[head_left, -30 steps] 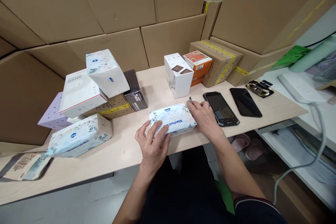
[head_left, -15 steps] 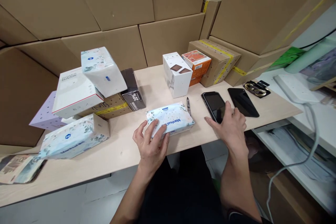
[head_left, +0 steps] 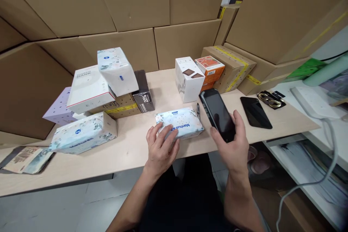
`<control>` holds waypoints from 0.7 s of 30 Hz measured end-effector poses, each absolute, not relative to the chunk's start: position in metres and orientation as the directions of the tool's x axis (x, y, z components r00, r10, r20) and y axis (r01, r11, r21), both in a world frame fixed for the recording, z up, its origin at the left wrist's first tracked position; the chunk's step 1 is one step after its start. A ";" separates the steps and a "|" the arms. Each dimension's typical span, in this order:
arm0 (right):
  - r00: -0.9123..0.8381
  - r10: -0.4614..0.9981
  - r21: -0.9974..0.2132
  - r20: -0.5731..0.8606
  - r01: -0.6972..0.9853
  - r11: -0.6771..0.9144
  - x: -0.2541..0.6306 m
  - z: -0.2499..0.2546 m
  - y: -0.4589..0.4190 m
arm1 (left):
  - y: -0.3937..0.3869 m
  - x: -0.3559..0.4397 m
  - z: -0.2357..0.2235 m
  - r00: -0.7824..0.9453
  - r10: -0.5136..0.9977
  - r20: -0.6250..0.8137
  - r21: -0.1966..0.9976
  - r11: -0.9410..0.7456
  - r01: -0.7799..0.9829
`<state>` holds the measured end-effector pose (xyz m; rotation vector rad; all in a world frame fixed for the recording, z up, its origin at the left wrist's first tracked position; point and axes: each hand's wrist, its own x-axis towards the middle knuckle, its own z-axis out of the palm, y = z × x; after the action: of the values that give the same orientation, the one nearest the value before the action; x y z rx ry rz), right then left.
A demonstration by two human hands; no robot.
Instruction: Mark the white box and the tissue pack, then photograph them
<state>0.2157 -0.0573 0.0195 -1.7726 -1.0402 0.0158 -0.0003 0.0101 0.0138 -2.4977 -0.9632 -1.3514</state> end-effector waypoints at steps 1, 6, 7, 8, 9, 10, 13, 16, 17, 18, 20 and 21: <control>0.588 0.658 -0.764 0.471 0.645 -0.029 0.205 0.025 -0.058 | 0.010 0.000 0.014 0.392 0.469 0.791 0.171 -0.785 0.595; 0.371 0.670 -0.627 0.643 0.758 0.182 0.160 0.042 -0.045 | 0.010 -0.003 0.013 0.418 0.483 0.770 0.164 -0.782 0.601; 0.334 0.661 -0.588 0.672 0.784 0.202 0.154 0.042 -0.041 | 0.010 -0.004 0.013 0.420 0.489 0.764 0.170 -0.781 0.601; 0.304 0.655 -0.554 0.692 0.805 0.213 0.149 0.040 -0.038 | 0.009 -0.004 0.013 0.418 0.499 0.759 0.182 -0.780 0.599; 0.283 0.652 -0.529 0.704 0.821 0.214 0.145 0.038 -0.034 | 0.009 -0.005 0.013 0.413 0.509 0.755 0.201 -0.780 0.593; 0.273 0.653 -0.513 0.707 0.833 0.207 0.142 0.034 -0.032 | 0.009 -0.005 0.014 0.403 0.521 0.753 0.228 -0.780 0.583; 0.275 0.672 -0.504 0.687 0.847 0.169 0.139 0.023 -0.027 | 0.009 -0.005 0.016 0.342 0.571 0.746 0.355 -0.776 0.521; 0.275 0.675 -0.500 0.685 0.851 0.161 0.140 0.017 -0.028 | 0.008 -0.007 0.018 0.304 0.633 0.712 0.479 -0.754 0.449; 0.270 0.672 -0.496 0.689 0.852 0.167 0.141 0.016 -0.029 | 0.008 -0.008 0.018 0.304 0.650 0.697 0.506 -0.745 0.434; 0.264 0.670 -0.491 0.694 0.854 0.173 0.141 0.016 -0.029 | 0.008 -0.008 0.017 0.306 0.665 0.682 0.528 -0.736 0.423; 0.258 0.667 -0.488 0.699 0.854 0.181 0.141 0.016 -0.030 | 0.008 -0.010 0.017 0.311 0.687 0.657 0.561 -0.721 0.408; 0.259 0.666 -0.490 0.699 0.852 0.183 0.141 0.016 -0.030 | 0.009 -0.010 0.016 0.313 0.693 0.650 0.571 -0.717 0.400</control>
<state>0.1412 -0.0305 0.0160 -1.5413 -1.4657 -0.2367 -0.0105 0.0087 0.0159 -2.7782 -1.1996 -1.6584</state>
